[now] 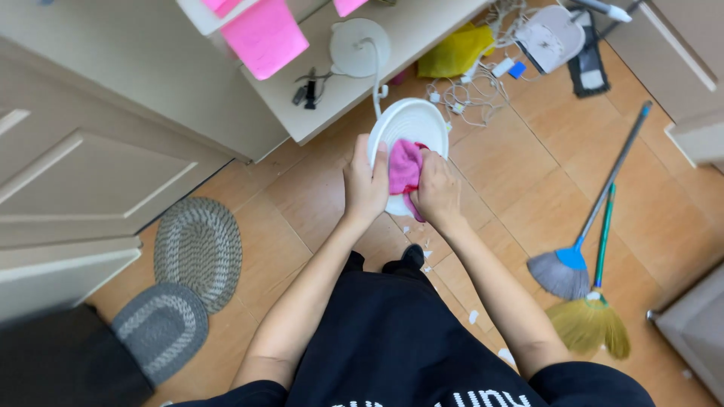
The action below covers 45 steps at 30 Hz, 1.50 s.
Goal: The person wipes a white lamp base with a pink cloth, then places it on a white shelf. They proceed to wipe the shelf surface and a power strip with the cloth. Finally, the person uses a long-handled duster to clean the floor area beneath the shelf.
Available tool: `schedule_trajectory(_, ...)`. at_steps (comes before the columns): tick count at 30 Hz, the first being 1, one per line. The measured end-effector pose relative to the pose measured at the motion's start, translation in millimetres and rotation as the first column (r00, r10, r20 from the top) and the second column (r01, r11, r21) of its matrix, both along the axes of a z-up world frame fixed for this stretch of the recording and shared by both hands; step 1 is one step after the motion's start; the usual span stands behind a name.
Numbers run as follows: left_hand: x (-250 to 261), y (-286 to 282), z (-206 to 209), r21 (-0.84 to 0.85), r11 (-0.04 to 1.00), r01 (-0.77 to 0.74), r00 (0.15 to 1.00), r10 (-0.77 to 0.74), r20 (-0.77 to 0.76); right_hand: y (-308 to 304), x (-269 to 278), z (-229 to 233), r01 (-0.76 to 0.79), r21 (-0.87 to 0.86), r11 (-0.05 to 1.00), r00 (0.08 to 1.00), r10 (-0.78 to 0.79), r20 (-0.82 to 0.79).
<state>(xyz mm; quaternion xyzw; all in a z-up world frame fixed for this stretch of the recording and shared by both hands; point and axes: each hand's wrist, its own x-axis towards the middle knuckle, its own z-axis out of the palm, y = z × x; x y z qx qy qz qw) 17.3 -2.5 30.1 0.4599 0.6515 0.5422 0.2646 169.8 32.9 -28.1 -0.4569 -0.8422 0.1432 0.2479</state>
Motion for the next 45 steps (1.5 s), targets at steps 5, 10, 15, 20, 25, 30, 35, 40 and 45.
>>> schedule_trajectory(5, 28.7, 15.1, -2.9, 0.015, 0.996, 0.086, 0.996, -0.087, 0.024, 1.9, 10.8, -26.6, 0.241, -0.256, 0.936, 0.888, -0.319, -0.33)
schedule_trajectory(10, 35.4, 27.6, -27.9, 0.006, 0.99, 0.139, 0.983, -0.139, 0.121, -4.9, 32.1, -45.2, 0.015, -0.581, 0.814, 0.375, -0.543, -0.751)
schedule_trajectory(15, 52.3, 30.8, -47.7, 0.127, 0.978, 0.165, 0.979, -0.179, 0.101, -13.3, 80.8, -37.3, -0.003, -0.611, 0.792, 0.086, -0.608, -0.789)
schedule_trajectory(20, 77.0, 35.5, -33.5, -0.018, 0.952, 0.307, 0.943, -0.301, 0.142, -18.3, 91.3, 22.0, -0.066, -0.382, 0.922, 0.731, -0.216, -0.647)
schedule_trajectory(25, 92.0, 44.9, -29.0, -0.008, 0.925, 0.379, 0.915, -0.374, 0.154, -11.3, 114.6, 38.3, -0.02, -0.21, 0.978, 0.972, -0.031, -0.235)
schedule_trajectory(30, 116.2, 50.6, -24.5, -0.026, 0.923, 0.383, 0.917, -0.377, 0.132, -1.3, 125.9, 32.6, 0.139, -0.107, 0.984, 0.948, -0.164, -0.275)
schedule_trajectory(35, 136.0, 42.8, -19.6, -0.056, 0.928, 0.369, 0.923, -0.358, 0.144, 13.2, 127.8, 22.9, 0.34, -0.084, 0.937, 0.904, -0.35, -0.245)
schedule_trajectory(40, 142.6, 40.2, -31.5, -0.109, 0.942, 0.317, 0.94, -0.297, 0.167, 37.3, 158.8, -24.9, 0.416, -0.099, 0.904, 0.81, -0.418, -0.411)
schedule_trajectory(45, 132.8, 43.3, -37.9, -0.098, 0.97, 0.221, 0.956, -0.196, 0.216, 45.0, 188.4, -23.7, 0.121, -0.465, 0.877, 0.438, -0.467, -0.768)
